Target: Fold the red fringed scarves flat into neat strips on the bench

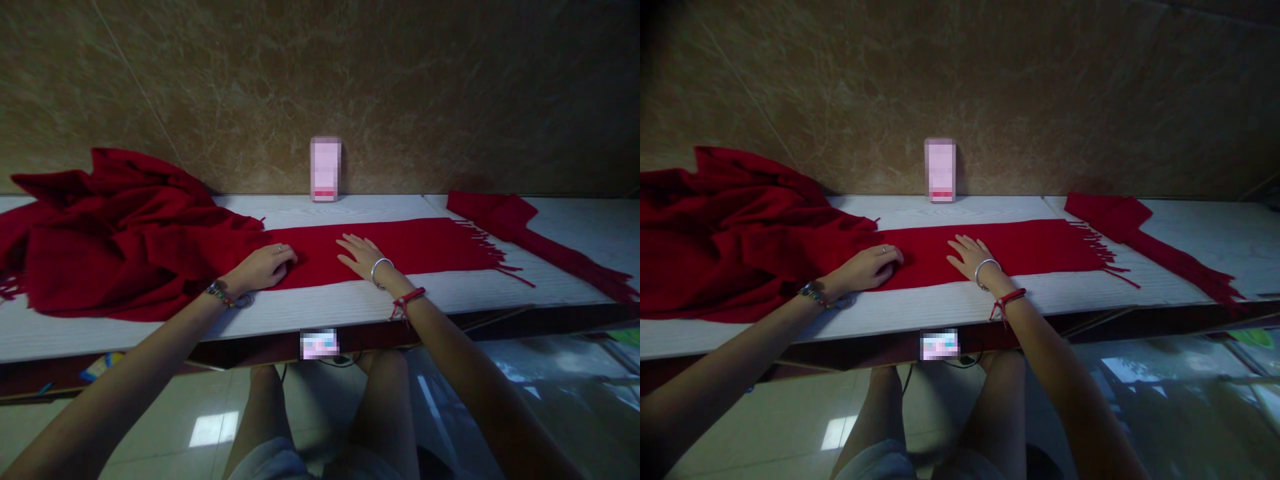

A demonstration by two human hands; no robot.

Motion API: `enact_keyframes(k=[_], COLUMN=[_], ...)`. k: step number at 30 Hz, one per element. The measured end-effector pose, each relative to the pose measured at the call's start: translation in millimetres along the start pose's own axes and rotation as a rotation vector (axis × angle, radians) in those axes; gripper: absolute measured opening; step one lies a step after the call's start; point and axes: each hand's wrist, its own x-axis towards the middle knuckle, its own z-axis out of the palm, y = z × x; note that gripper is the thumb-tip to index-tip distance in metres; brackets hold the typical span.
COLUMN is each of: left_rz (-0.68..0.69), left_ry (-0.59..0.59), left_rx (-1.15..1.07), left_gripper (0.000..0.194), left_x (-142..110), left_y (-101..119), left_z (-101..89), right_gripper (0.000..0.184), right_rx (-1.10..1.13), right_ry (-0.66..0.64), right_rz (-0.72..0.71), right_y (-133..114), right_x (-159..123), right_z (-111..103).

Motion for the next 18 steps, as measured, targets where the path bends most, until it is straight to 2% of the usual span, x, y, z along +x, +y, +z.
enact_keyframes(k=[5, 10, 14, 18], left_rz=[0.005, -0.048, -0.049, -0.060], left_ry=[-0.004, 0.007, 0.034, 0.021], left_rx=[0.054, 0.096, -0.020, -0.134], left_gripper=[0.022, 0.023, 0.017, 0.020], left_x=[1.6, 0.5, -3.8, -4.8], left_y=[1.2, 3.4, 1.0, 0.1], left_z=[-0.1, -1.1, 0.3, 0.4], right_gripper=[0.049, 0.049, 0.048, 0.048], right_rx=[-0.002, -0.002, 0.008, 0.007], right_ry=[-0.001, 0.002, 0.012, 0.010], right_rz=[0.004, 0.008, 0.008, 0.014], right_y=[1.5, 1.1, 0.9, 0.1], right_x=[0.1, -0.4, -1.3, -2.0], right_z=[0.5, 0.2, 0.0, -1.0])
